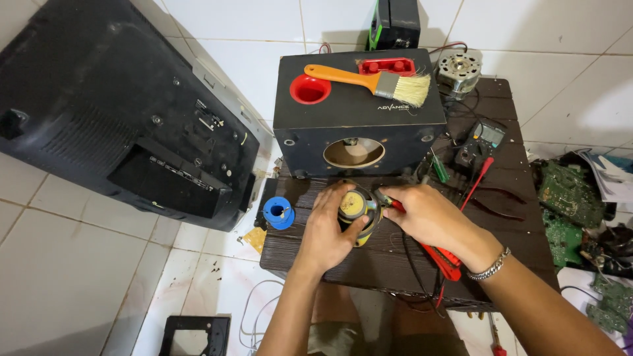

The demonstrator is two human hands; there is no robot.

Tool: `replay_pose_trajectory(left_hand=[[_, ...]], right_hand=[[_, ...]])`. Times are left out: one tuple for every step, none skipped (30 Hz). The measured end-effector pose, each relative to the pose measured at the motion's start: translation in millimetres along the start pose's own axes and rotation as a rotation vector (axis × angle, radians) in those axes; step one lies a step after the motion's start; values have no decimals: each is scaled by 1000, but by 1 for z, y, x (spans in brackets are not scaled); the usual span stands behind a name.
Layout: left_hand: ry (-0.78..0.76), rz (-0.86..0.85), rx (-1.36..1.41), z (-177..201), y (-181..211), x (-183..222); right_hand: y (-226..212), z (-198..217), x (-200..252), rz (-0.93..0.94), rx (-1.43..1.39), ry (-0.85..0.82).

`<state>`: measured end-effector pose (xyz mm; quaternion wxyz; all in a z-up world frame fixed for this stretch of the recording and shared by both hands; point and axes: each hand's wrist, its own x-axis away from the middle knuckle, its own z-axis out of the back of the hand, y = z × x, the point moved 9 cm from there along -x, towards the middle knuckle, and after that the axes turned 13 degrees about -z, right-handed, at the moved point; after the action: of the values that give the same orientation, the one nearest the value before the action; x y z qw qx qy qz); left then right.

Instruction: Cleaning residue and adhesive from a speaker driver rim using a utility knife on a repair bench.

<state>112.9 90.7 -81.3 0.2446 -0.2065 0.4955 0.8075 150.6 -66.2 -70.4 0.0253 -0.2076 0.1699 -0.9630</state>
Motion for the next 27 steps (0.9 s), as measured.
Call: replay_pose_trajectory(left_hand=[[-1, -6, -5, 0, 0, 1], [-2, -5, -4, 0, 0, 1], [-4, 1, 0, 0, 0, 1], [-7, 7, 4, -1, -1, 1], [-7, 6, 4, 0, -1, 1], [-8, 10, 8, 0, -1, 1], [-10, 13, 12, 0, -2, 1], [-10, 13, 12, -1, -2, 1], [-15, 17, 22, -1, -3, 1], [-21, 22, 32, -2, -3, 1], [-20, 23, 32, -2, -3, 1], [-25, 34, 43, -2, -3, 1], [-29, 46, 55, -2, -4, 1], [-29, 48, 55, -3, -4, 2], [-20, 37, 48, -3, -4, 2], [-12, 27, 41, -2, -3, 2], [-13, 27, 42, -3, -4, 3], [-6, 22, 38, -3, -4, 3], [2, 17, 35, -3, -5, 3], [2, 16, 36, -2, -3, 3], [-6, 32, 37, -2, -4, 3], [-13, 47, 39, -3, -4, 3], [-12, 48, 39, -2, -3, 2], [-15, 58, 41, -1, -2, 2], [-20, 67, 45, -1, -2, 1], [-19, 68, 45, 1, 0, 1], [-28, 72, 44, 1, 1, 0]], right_hand=[[0, 0, 2, -6, 7, -3], [-1, 0, 3, -7, 7, -4], [-1, 1, 3, -9, 13, -2], [-1, 2, 4, -12, 18, -1], [-2, 2, 2, -12, 19, -1], [-3, 2, 1, -7, 22, 1], [-4, 2, -1, -2, 26, 3], [-4, 3, -2, -2, 26, 3], [-3, 1, -3, -5, 33, -10], [-2, 0, -5, -7, 40, -23], [-2, -1, -6, -7, 41, -25], [-2, -1, -8, -8, 41, -26], [-1, -2, -9, -9, 42, -28], [-2, -2, -9, -9, 43, -30], [-2, -2, -8, -14, 54, -31], [-2, -2, -8, -20, 66, -33], [-2, -2, -7, -21, 66, -32], [-3, -2, -7, -24, 65, -33], [-3, -2, -6, -26, 65, -33], [0, -3, -9, -28, 65, -32], [4, -5, -11, -33, 48, -39], [8, -7, -14, -38, 31, -46], [7, -7, -14, -37, 32, -46], [8, -6, -14, -41, 28, -47], [8, -6, -13, -47, 23, -47], [6, -5, -9, -47, 24, -48], [6, -4, -4, -63, 5, -60]])
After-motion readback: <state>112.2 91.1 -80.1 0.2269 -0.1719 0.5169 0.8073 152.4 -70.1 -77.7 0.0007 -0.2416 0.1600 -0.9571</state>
